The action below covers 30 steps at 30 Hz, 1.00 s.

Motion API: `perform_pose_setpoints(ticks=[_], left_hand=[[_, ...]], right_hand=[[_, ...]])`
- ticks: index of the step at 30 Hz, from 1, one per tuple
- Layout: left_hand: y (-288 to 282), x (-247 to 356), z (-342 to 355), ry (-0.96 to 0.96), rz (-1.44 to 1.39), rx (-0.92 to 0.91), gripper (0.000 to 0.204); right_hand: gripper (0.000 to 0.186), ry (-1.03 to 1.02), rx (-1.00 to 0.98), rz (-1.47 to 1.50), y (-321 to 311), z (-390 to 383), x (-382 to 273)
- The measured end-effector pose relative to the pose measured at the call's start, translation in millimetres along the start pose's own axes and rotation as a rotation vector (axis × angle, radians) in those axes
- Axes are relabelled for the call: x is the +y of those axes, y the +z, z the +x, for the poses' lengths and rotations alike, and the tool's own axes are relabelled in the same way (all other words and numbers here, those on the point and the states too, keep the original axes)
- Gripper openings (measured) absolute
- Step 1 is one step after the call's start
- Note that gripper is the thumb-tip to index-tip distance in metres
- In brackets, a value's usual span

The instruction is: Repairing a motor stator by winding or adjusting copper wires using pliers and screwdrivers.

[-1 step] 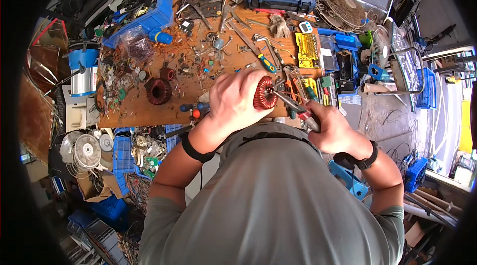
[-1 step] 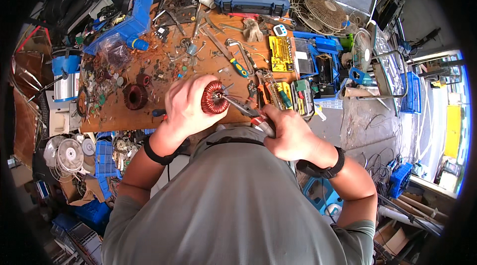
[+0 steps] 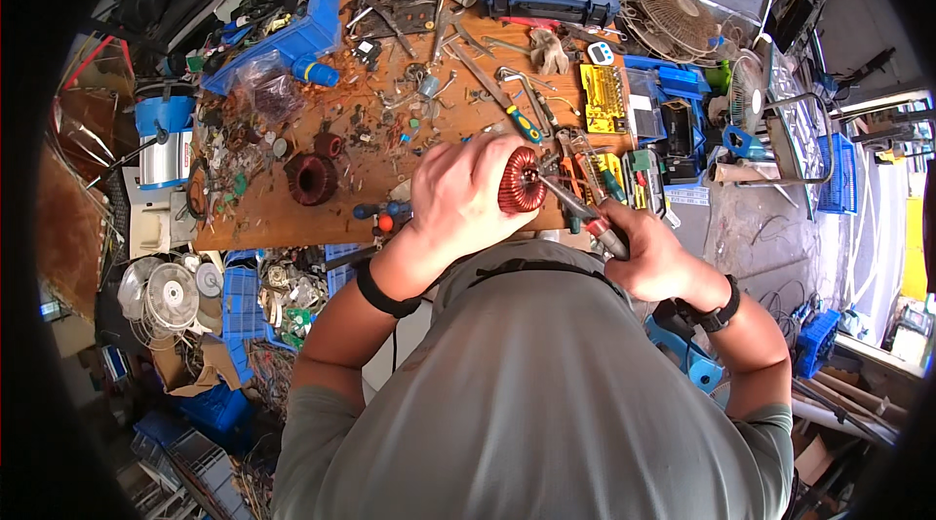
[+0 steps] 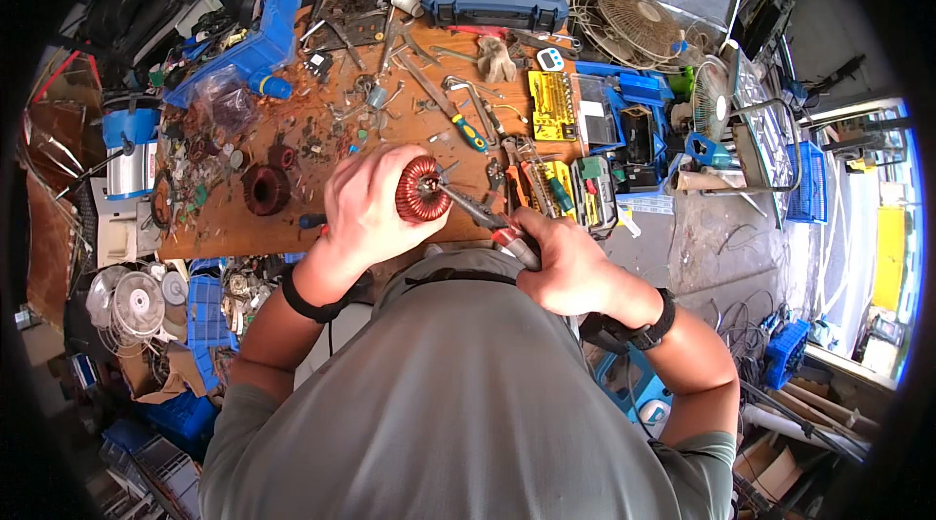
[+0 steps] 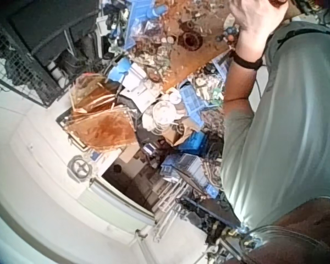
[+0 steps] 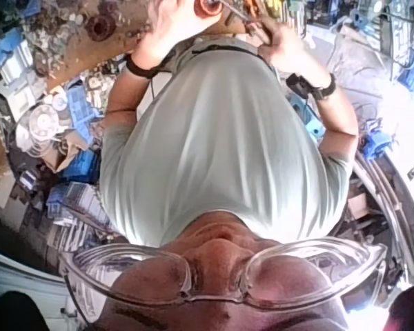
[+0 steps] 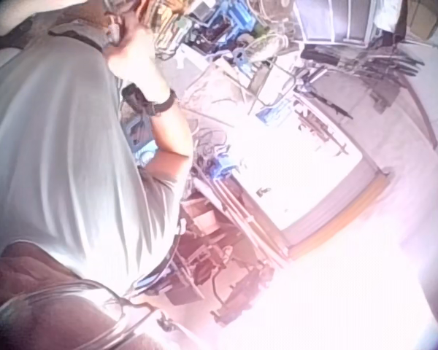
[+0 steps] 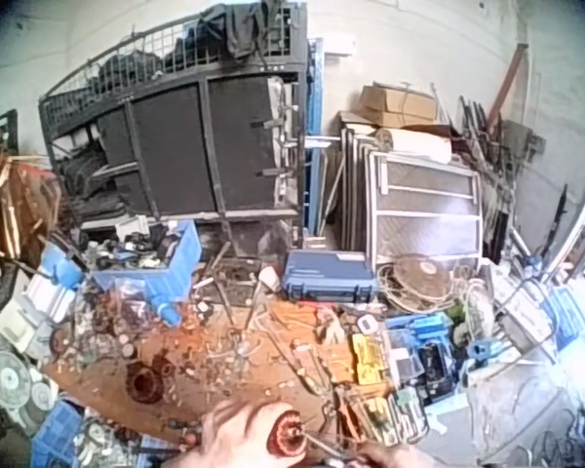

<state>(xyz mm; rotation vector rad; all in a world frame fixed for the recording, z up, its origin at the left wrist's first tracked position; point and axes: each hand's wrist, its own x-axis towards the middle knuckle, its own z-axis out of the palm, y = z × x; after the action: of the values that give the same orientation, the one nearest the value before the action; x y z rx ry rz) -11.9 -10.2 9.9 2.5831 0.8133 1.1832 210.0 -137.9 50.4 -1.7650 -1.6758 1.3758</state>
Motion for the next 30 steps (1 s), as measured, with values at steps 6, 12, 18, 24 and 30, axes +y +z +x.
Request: perform_pose_setpoints(ticks=[6,12,18,24,30], left_hand=[[6,11,-3,-0.240,-0.058,-0.164,0.051],[6,14,2,-0.406,-0.025,-0.349,0.052],[10,1,-6,-0.262,-0.042,-0.269,0.053],[6,3,-5,-0.130,-0.123,-0.222,0.059],[-3,-7,4,-0.190,-0.554,-0.404,0.065]], right_hand=[[0.036,-0.047,0.203,-0.129,18,1,16],[0.030,-0.382,0.606,-0.761,6,4,15],[0.032,-0.426,0.581,-0.935,-5,10,7],[0.026,-0.479,0.613,-0.911,-15,10,10],[0.029,-0.540,0.633,-0.866,-28,7,15]])
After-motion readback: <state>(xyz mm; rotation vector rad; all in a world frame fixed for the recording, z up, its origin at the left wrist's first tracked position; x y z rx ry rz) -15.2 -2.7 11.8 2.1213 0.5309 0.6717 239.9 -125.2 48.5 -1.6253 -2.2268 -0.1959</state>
